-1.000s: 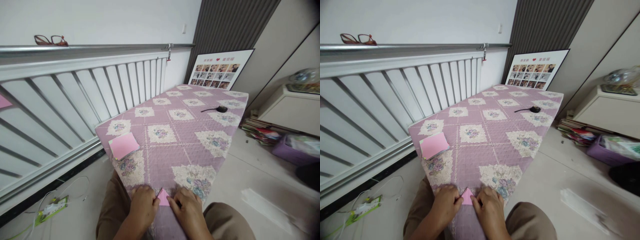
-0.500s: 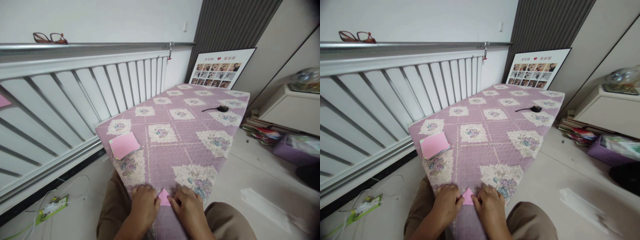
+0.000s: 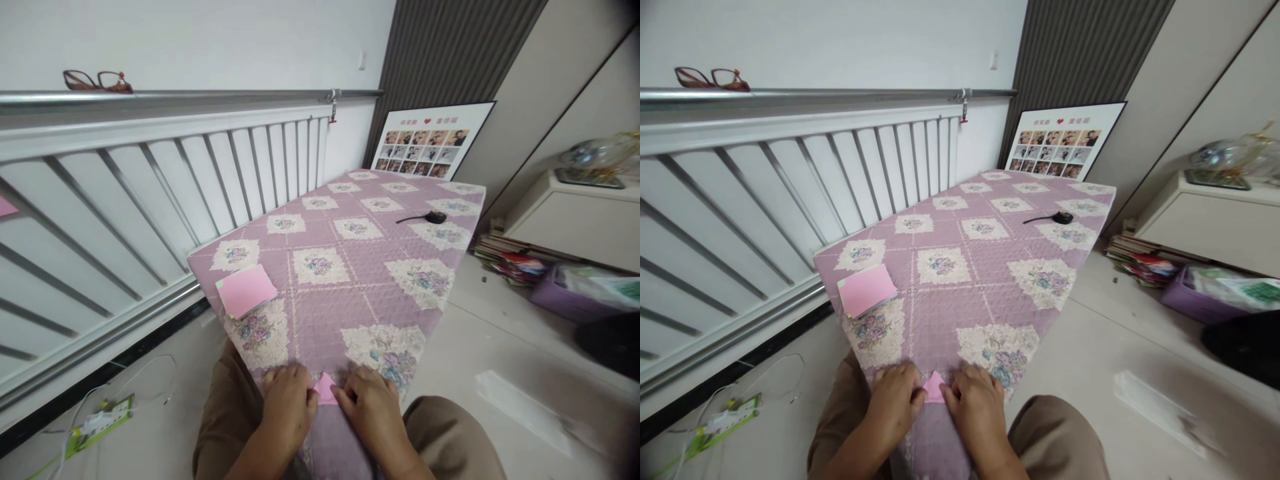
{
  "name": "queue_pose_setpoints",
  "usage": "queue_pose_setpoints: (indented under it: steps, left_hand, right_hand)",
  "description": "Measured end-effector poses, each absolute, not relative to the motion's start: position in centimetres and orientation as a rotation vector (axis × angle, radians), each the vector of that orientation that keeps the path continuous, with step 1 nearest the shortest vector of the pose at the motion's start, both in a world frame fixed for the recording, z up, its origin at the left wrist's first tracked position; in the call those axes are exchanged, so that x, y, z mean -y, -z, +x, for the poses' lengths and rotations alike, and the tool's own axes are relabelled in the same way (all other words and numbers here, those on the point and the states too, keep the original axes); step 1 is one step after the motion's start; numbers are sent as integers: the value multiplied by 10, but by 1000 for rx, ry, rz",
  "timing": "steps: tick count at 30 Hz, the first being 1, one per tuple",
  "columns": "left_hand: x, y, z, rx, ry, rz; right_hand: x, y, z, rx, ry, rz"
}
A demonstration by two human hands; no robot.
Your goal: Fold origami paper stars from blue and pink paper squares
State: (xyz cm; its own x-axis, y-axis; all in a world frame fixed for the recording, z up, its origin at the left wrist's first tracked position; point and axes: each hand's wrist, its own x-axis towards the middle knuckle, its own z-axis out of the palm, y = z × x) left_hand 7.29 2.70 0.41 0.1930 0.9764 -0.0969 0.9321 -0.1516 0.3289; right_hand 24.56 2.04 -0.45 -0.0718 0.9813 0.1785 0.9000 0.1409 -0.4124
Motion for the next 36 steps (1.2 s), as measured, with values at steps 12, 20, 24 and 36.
queue_pose_setpoints:
  steps: [12, 20, 24, 36]
  left_hand:
    - [-23, 15, 71, -1286, -379, 2577]
    - [-24, 14, 70, -1303, -404, 2488]
    - [-26, 12, 70, -1311, -387, 2475]
    - [-31, 12, 68, -1280, -379, 2414]
  right_hand:
    - [-15, 4, 246, 1996, -253, -1819]
    - [-5, 16, 249, 1947, -167, -1788]
    - [-5, 19, 253, 1934, -193, -1763]
    - [12, 32, 232, 2233, 10, -1273]
